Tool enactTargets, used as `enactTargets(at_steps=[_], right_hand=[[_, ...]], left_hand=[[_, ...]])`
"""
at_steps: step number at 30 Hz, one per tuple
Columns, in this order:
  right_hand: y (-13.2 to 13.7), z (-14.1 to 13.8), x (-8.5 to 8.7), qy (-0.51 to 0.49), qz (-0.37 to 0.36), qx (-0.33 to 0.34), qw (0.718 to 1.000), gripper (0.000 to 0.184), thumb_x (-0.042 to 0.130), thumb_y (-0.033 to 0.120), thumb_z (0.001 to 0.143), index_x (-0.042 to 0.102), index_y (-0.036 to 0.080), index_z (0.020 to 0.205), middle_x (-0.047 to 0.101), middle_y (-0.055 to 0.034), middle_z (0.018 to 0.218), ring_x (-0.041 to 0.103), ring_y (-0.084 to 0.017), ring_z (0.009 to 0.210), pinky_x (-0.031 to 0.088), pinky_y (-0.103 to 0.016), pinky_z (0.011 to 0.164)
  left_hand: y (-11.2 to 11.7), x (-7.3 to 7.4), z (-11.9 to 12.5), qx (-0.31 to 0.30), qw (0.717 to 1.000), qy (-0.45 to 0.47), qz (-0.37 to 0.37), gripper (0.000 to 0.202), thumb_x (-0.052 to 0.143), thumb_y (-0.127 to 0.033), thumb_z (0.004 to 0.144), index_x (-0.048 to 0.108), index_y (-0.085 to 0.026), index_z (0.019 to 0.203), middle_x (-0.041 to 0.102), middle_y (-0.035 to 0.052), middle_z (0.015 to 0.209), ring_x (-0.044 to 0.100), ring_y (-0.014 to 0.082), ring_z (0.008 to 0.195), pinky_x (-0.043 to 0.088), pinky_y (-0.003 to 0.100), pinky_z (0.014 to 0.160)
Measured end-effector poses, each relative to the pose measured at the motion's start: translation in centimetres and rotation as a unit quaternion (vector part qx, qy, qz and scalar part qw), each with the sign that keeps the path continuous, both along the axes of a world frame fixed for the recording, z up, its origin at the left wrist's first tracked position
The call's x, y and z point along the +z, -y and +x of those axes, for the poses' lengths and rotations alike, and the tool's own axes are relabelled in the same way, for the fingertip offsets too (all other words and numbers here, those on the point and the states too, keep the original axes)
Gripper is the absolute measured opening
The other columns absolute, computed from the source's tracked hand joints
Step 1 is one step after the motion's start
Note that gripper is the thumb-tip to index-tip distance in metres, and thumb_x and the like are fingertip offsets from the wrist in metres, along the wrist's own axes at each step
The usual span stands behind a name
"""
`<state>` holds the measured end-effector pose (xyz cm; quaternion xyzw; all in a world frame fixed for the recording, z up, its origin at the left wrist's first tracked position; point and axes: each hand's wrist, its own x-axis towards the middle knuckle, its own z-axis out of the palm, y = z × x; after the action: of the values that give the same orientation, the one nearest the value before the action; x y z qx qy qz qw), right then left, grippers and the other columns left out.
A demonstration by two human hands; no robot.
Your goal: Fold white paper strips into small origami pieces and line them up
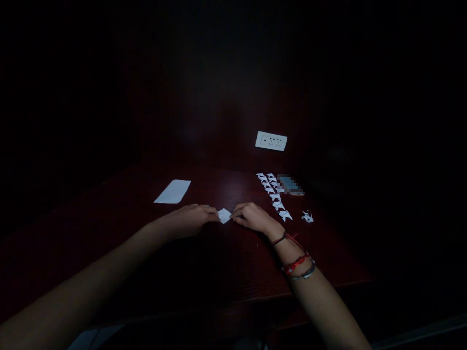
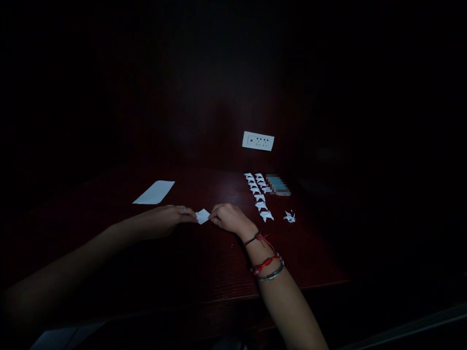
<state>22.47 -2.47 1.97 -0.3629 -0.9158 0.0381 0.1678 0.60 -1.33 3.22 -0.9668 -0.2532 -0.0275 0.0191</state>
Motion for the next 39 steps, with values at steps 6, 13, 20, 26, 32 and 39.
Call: enactTargets(at_steps=[6, 13, 20, 26, 32, 39], right_hand=[[0.2, -0.1, 0.2, -0.023, -0.041, 0.050, 0.998, 0.018, 0.049, 0.011, 0.071, 0.062, 0.015, 0.084, 0.059, -0.0035, 0.082, 0.052, -0.010, 0.075, 0.037, -0.020, 0.068], [-0.2, -0.4, -0.2, -0.095, -0.070, -0.020, 0.993, 0.016, 0.047, 0.017, 0.074, 0.060, 0.014, 0.081, 0.058, -0.0021, 0.076, 0.050, -0.008, 0.069, 0.037, -0.019, 0.064], [-1.1, -1.1, -1.4, -0.128, -0.076, -0.110, 0.983, 0.015, 0.054, 0.020, 0.068, 0.060, 0.015, 0.081, 0.053, -0.0018, 0.074, 0.048, -0.009, 0.068, 0.036, -0.021, 0.065], [-1.3, -1.0, -1.5, -0.132, -0.068, -0.143, 0.978, 0.018, 0.059, 0.018, 0.064, 0.058, 0.014, 0.082, 0.052, -0.0026, 0.077, 0.047, -0.010, 0.071, 0.036, -0.022, 0.066], [-1.3, -1.2, -1.5, -0.138, -0.063, -0.132, 0.980, 0.011, 0.059, 0.016, 0.063, 0.055, 0.013, 0.073, 0.052, -0.0008, 0.074, 0.045, -0.008, 0.067, 0.035, -0.020, 0.062], [-0.5, -1.3, -0.8, -0.147, -0.079, -0.088, 0.982, 0.004, 0.053, 0.011, 0.068, 0.056, 0.012, 0.070, 0.056, -0.0003, 0.070, 0.048, -0.007, 0.063, 0.035, -0.017, 0.060]], left_hand=[[-0.3, -0.6, 0.0, 0.029, 0.999, 0.014, 0.027, 0.050, 0.036, -0.002, 0.072, 0.039, -0.027, 0.115, 0.049, 0.0004, 0.108, 0.042, 0.0153, 0.097, 0.030, 0.027, 0.078], [-0.3, -1.3, -0.1, 0.013, 0.999, -0.012, 0.049, 0.053, 0.037, -0.003, 0.071, 0.036, -0.031, 0.117, 0.041, 0.0008, 0.117, 0.036, 0.0179, 0.104, 0.028, 0.029, 0.080], [0.0, -1.1, 0.1, 0.005, 0.999, -0.014, 0.037, 0.058, 0.038, -0.003, 0.070, 0.032, -0.033, 0.119, 0.038, 0.0009, 0.119, 0.035, 0.0192, 0.104, 0.028, 0.031, 0.081], [0.3, -0.6, 0.2, 0.014, 0.999, -0.033, 0.021, 0.060, 0.039, -0.003, 0.069, 0.030, -0.035, 0.119, 0.036, 0.0008, 0.121, 0.035, 0.0200, 0.105, 0.029, 0.031, 0.080], [0.3, -0.7, 0.1, 0.008, 1.000, -0.024, 0.014, 0.061, 0.039, -0.002, 0.068, 0.031, -0.034, 0.119, 0.036, 0.0015, 0.120, 0.037, 0.0204, 0.103, 0.029, 0.032, 0.080], [0.6, -0.3, 0.1, 0.013, 0.999, -0.036, 0.000, 0.062, 0.039, -0.003, 0.068, 0.028, -0.034, 0.120, 0.035, 0.0020, 0.120, 0.039, 0.0202, 0.101, 0.030, 0.032, 0.080]])
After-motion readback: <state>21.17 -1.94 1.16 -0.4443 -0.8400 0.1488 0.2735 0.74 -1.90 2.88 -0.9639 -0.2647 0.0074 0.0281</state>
